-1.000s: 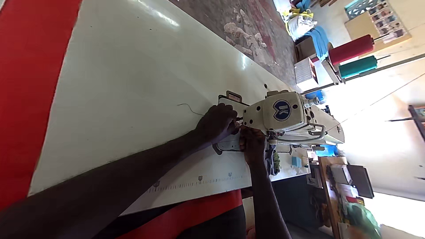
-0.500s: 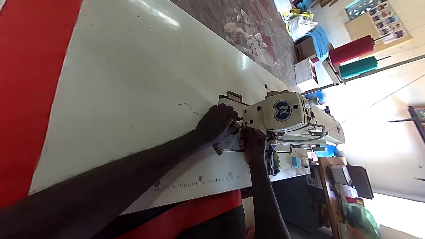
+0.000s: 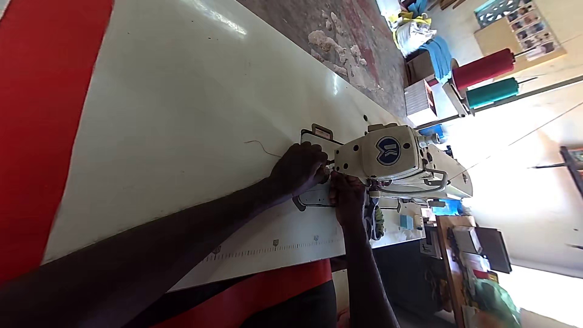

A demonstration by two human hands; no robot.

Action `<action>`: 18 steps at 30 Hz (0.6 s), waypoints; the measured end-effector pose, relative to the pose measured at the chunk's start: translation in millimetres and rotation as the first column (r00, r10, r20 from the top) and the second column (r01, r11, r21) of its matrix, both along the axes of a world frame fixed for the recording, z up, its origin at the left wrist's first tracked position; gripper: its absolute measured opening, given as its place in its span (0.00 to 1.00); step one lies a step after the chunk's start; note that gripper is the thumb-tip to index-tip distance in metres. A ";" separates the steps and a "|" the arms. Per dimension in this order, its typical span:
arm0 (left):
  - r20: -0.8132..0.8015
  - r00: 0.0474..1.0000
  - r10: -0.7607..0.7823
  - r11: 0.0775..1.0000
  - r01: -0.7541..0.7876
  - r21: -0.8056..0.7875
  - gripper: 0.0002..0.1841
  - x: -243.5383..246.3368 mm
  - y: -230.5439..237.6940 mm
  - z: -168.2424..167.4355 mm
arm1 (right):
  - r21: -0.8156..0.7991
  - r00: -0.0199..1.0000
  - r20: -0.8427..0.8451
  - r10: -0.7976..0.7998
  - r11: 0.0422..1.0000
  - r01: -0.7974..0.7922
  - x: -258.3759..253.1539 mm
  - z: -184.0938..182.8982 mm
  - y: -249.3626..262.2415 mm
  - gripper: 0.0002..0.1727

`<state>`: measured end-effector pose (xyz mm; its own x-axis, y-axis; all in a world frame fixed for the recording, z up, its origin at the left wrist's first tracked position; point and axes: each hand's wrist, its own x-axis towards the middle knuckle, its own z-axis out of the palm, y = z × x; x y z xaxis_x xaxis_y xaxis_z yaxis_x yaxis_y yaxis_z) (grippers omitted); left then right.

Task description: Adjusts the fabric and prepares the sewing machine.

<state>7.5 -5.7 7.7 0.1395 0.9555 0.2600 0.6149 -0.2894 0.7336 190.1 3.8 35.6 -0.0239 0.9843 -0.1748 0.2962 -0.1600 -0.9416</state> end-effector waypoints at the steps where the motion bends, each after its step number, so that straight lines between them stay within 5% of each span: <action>1: 0.004 1.000 -0.001 1.000 0.001 -0.004 0.06 -0.2 0.0 0.5 | 0.001 1.000 0.004 0.003 1.000 -0.003 -0.1 0.2 0.1 0.08; 18: -0.014 1.000 -0.002 1.000 0.002 0.013 0.07 0.5 0.9 -1.9 | -0.047 0.997 0.043 0.070 0.997 -0.068 2.3 0.5 2.7 0.06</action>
